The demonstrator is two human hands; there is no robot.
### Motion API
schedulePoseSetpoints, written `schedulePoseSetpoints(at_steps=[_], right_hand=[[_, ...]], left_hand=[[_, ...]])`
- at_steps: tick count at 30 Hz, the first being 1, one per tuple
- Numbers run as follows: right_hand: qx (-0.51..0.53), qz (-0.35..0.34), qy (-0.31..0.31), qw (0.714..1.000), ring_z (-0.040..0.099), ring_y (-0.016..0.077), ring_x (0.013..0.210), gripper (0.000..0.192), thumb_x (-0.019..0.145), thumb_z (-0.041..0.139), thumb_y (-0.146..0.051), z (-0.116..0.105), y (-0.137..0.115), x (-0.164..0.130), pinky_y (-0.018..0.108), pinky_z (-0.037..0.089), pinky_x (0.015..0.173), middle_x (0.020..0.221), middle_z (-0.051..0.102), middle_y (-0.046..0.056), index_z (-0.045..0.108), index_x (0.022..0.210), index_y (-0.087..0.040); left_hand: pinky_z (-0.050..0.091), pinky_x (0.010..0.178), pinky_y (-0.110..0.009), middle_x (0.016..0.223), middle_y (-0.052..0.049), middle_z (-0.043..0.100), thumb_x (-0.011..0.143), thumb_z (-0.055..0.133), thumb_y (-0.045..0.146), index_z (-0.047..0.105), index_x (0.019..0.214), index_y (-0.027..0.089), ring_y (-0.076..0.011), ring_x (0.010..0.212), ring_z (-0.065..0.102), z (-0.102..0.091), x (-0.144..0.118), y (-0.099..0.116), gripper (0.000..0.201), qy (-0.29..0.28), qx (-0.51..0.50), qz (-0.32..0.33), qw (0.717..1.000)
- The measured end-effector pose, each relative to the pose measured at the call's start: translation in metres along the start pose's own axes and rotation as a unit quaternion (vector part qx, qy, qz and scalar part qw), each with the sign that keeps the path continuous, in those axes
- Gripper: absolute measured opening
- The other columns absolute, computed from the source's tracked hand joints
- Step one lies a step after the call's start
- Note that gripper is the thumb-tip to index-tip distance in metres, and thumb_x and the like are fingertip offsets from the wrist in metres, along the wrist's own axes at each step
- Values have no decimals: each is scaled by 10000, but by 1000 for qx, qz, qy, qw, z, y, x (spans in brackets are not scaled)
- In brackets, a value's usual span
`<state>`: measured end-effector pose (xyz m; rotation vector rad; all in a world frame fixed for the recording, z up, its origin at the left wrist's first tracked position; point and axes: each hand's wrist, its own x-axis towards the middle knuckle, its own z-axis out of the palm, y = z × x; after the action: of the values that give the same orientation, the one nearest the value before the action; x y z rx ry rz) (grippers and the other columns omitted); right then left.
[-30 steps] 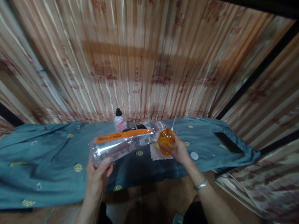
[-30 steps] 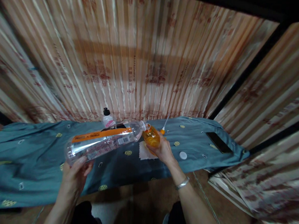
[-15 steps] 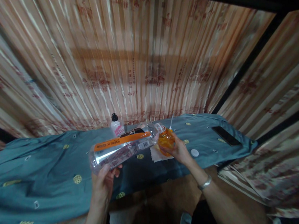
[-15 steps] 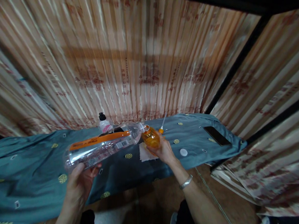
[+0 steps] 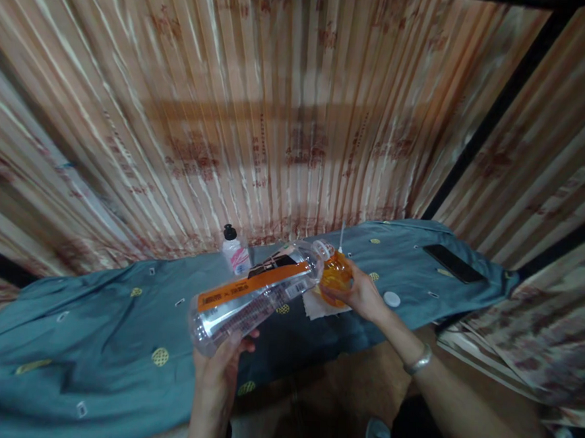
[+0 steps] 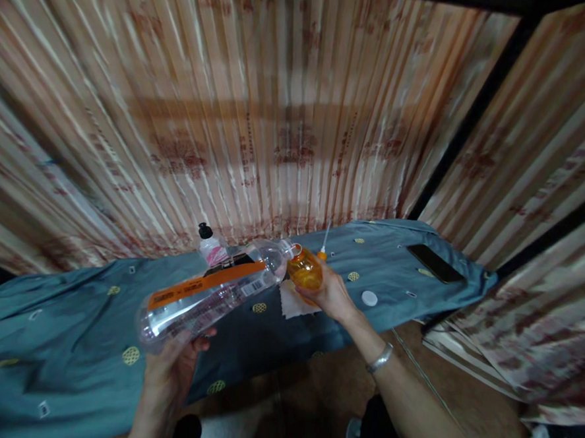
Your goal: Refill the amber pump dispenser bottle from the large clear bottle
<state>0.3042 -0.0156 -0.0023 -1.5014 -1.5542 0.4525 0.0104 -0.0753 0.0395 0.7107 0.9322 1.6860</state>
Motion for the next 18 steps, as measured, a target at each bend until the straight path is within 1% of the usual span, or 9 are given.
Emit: schedulePoseSetpoints(at_steps=[2,5,9,11,13,15,18], right_hand=[[0,-2,-4,1000,764,351,1188,690,731,873,-381,-1,-1,0,459,612,1019,1259,809,95,652,1368,-235],[3,-9,-16,1000,771,338,1170,663,758,849,-377,-2,-3,1,446,612,1016,1265,808,81,648,1377,-247],[-16,5,-12,1000,772,356,1170,671,762,845,-428,-3,-5,0,438,630,975,1232,820,87,648,1374,-238],[-29,12,-7,999,760,373,1197,701,759,843,-457,-3,-4,-1,445,634,964,1248,815,102,635,1385,-221],[-36,13,-7,999,752,383,1214,724,765,834,-479,-3,-3,-1,458,633,964,1266,809,114,621,1401,-207],[-41,13,-8,999,752,387,1214,730,769,829,-493,-3,-2,-1,470,631,971,1271,807,118,617,1405,-205],[-42,15,-1,999,755,387,1208,746,749,846,-484,-3,-1,-1,485,627,991,1278,807,114,620,1407,-217]], left_hand=[[537,484,-172,824,15,780,534,1026,337,688,1048,219,-146,583,720,7,-5,3,626,10,0,-3,1000],[535,486,-176,776,25,759,536,1018,286,685,1019,207,-146,583,715,11,-9,4,592,11,13,-1,1000],[574,506,-217,752,3,759,493,1030,272,685,970,186,-183,603,737,3,-4,4,595,11,44,-26,999],[605,523,-245,754,-18,772,450,1045,278,696,946,175,-203,607,748,-4,1,3,614,5,62,-40,997],[639,553,-273,736,-30,777,427,1052,288,717,889,164,-216,605,754,-9,4,3,584,-2,79,-49,996],[663,577,-293,704,-37,775,417,1055,300,735,819,155,-225,600,757,-12,6,3,534,-11,93,-53,994],[680,604,-302,729,-50,793,444,1052,310,765,819,152,-234,619,771,-12,5,3,498,-22,107,-45,993]])
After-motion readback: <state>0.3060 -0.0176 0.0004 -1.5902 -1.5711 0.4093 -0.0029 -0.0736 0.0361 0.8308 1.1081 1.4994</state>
